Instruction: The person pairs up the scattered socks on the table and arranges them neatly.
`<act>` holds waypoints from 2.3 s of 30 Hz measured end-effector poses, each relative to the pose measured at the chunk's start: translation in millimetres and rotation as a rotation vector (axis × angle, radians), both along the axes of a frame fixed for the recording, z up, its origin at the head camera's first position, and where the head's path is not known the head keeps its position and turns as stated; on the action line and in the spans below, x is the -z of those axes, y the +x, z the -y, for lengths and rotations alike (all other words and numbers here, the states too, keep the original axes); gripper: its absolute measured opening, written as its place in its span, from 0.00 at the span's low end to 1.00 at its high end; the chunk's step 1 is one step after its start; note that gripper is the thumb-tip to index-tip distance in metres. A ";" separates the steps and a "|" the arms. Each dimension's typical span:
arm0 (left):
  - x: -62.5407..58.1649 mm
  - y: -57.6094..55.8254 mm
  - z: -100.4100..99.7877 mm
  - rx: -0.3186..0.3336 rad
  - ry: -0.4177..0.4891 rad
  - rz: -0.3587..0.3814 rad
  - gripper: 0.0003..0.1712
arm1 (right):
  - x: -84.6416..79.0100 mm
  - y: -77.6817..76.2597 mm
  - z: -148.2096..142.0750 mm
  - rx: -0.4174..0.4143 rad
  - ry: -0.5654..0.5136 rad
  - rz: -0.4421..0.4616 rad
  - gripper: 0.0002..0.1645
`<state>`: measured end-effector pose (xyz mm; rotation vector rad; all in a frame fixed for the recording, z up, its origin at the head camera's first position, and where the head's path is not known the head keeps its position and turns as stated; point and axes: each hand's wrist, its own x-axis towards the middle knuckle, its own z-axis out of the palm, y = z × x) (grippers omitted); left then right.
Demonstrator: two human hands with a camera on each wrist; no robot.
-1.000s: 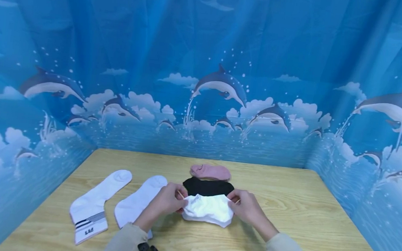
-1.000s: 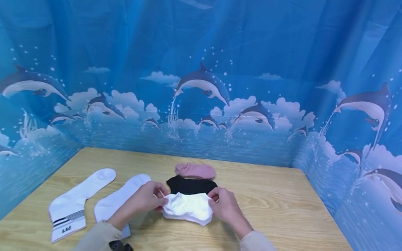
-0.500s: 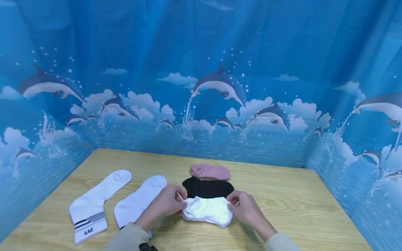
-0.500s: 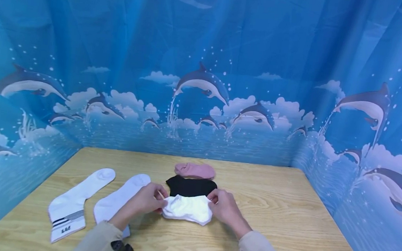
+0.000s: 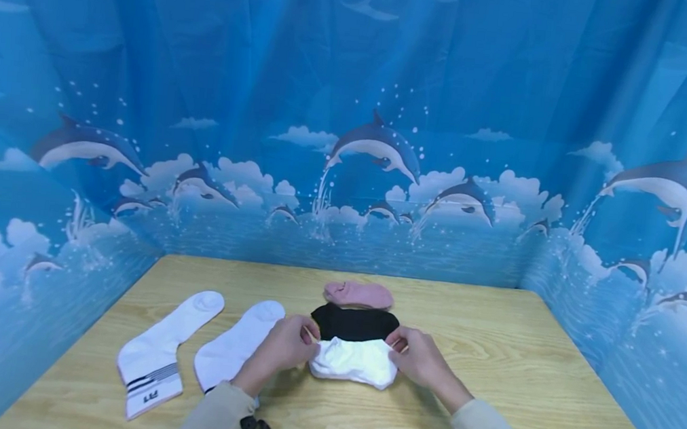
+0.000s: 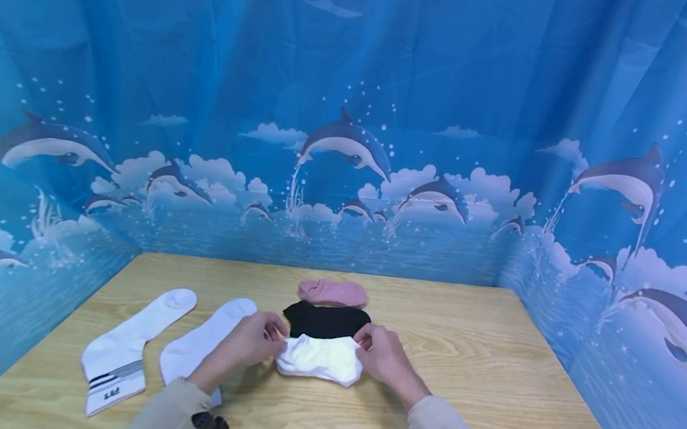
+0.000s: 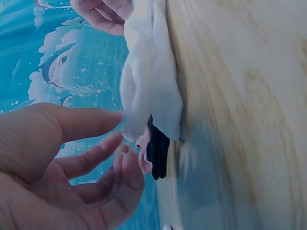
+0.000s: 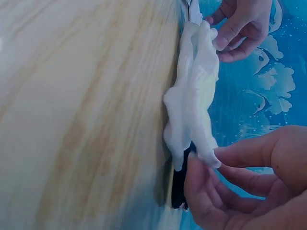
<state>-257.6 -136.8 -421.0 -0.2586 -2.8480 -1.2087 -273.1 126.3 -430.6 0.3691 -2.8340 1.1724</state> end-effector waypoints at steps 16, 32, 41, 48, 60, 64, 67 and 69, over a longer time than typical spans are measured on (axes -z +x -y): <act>-4.6 6.0 -19.8 0.112 -0.079 -0.071 0.15 | -8.8 9.5 14.5 -0.072 0.151 -0.126 0.12; 5.9 8.6 -22.1 0.084 -0.099 -0.054 0.20 | 1.7 14.0 16.6 -0.111 0.261 -0.063 0.29; 7.6 9.3 -21.6 0.074 -0.117 -0.038 0.19 | 2.1 13.8 16.2 -0.108 0.278 -0.049 0.27; 8.9 7.2 -24.0 0.062 -0.126 -0.016 0.18 | 2.4 12.1 14.8 -0.106 0.283 -0.047 0.27; 9.5 3.2 -26.3 0.051 -0.120 -0.019 0.17 | 1.2 6.7 14.1 -0.110 0.270 -0.039 0.25; 10.2 1.9 -26.2 0.043 -0.121 -0.016 0.17 | 2.0 4.8 14.0 -0.121 0.269 -0.047 0.24; 10.4 1.4 -25.7 0.045 -0.119 -0.021 0.17 | 2.6 4.3 13.6 -0.128 0.271 -0.054 0.24; 10.5 1.2 -25.3 0.048 -0.120 -0.024 0.16 | 2.4 4.4 13.6 -0.131 0.271 -0.055 0.24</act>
